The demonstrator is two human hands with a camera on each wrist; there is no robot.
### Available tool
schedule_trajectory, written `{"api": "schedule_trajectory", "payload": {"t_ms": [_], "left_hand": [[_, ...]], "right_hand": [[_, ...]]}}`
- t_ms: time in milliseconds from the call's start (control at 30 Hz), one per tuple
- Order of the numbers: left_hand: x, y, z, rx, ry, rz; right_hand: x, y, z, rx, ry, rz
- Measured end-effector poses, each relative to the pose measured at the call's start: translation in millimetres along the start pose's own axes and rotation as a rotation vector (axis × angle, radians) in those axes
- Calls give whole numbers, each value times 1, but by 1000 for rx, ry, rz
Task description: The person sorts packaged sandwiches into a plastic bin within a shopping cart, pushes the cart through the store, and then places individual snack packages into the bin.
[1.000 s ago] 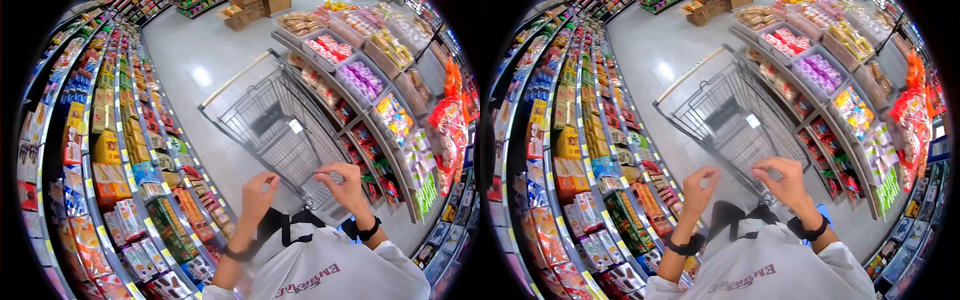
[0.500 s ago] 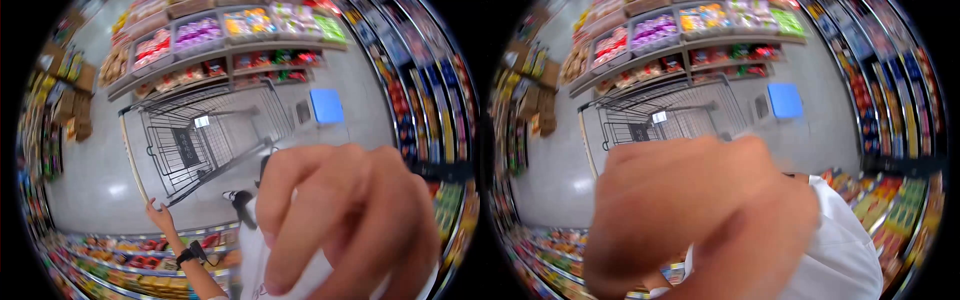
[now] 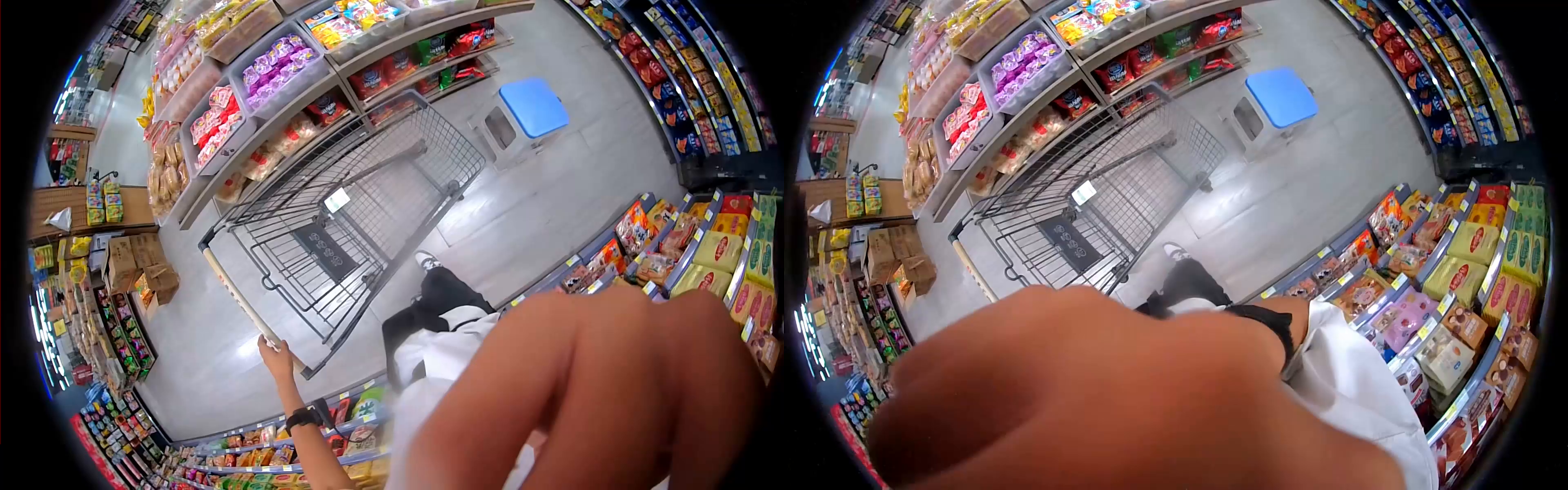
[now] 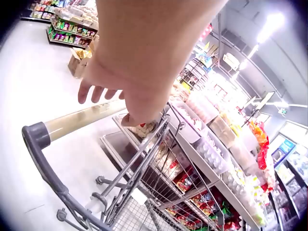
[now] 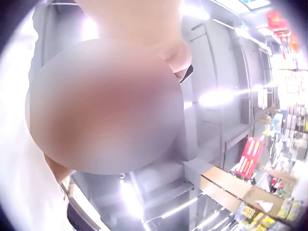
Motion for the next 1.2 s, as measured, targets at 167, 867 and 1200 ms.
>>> {"api": "schedule_trajectory", "payload": {"t_ms": [167, 867, 1200], "left_hand": [[-29, -16, 17, -28, 187, -81], [-167, -25, 50, -274, 1301, -157], [-161, 10, 46, -310, 1496, -247]], "right_hand": [[-2, 18, 20, 46, 96, 197], [216, 45, 606, 1050, 737, -500], [258, 51, 605, 1068, 901, -418]]}}
Point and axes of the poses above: each hand's wrist, its own x-axis away from the middle knuckle, its own y-axis out of the palm, z = x × y, the point moved 6 cm from there along -x, towards the middle knuckle, and after that the axes turned 9 degrees about -x, right-handed, at the moved point
